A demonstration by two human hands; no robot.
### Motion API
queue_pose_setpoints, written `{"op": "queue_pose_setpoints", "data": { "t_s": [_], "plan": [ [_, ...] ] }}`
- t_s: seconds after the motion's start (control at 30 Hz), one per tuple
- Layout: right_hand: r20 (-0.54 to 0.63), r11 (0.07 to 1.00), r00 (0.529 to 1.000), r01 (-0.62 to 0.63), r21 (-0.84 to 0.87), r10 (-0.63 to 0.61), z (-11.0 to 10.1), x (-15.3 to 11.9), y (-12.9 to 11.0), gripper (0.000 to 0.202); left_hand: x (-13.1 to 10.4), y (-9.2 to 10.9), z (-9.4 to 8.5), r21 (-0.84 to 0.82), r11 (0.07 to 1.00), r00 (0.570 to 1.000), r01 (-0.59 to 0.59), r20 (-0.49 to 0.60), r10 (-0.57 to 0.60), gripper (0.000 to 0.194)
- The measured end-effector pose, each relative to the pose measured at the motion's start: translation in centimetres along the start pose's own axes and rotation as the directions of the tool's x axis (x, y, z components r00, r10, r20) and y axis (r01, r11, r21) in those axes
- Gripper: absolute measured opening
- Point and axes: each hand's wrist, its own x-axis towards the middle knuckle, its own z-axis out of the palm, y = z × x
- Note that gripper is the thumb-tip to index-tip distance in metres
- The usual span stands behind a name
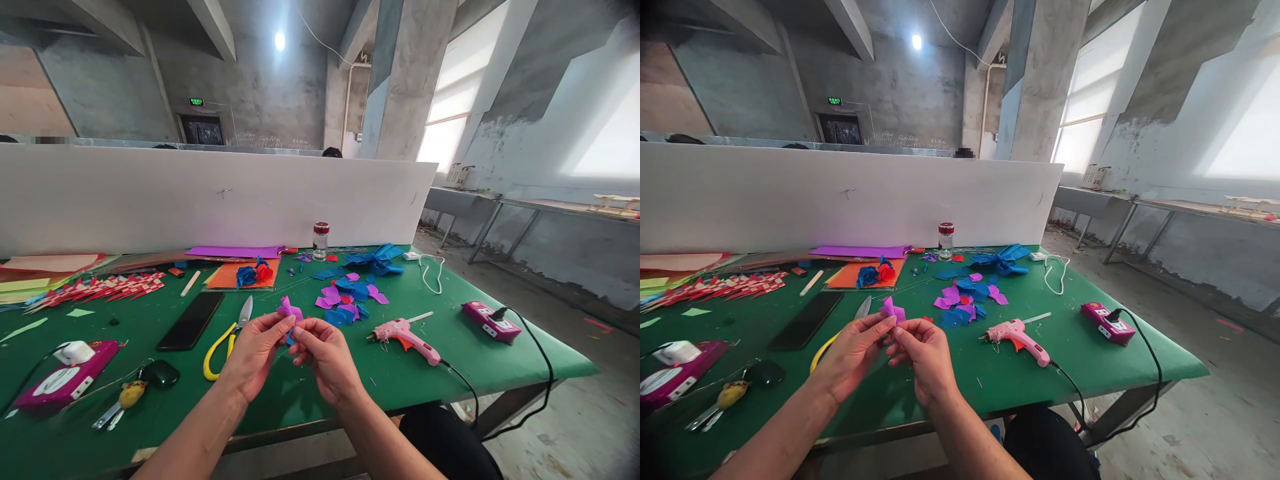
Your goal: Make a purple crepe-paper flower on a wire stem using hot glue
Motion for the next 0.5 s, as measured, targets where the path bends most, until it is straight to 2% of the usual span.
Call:
{"op": "queue_pose_setpoints", "data": {
  "t_s": [0.37, 0.5],
  "plan": [
    [0.05, 0.998, 0.998, -0.047, 0.038, 0.045, -0.36, 0.16, 0.72, 0.03, -0.04, 0.05, 0.34, -0.056, 0.998, 0.999, 0.03, -0.041, -0.032, 0.024],
    [0.074, 0.996, 0.995, -0.068, 0.065, 0.063, -0.46, 0.11, 0.59, 0.031, 0.08, 0.01, 0.18, 0.014, 1.0, 0.998, -0.011, -0.06, 0.012, 0.024]
  ]
}}
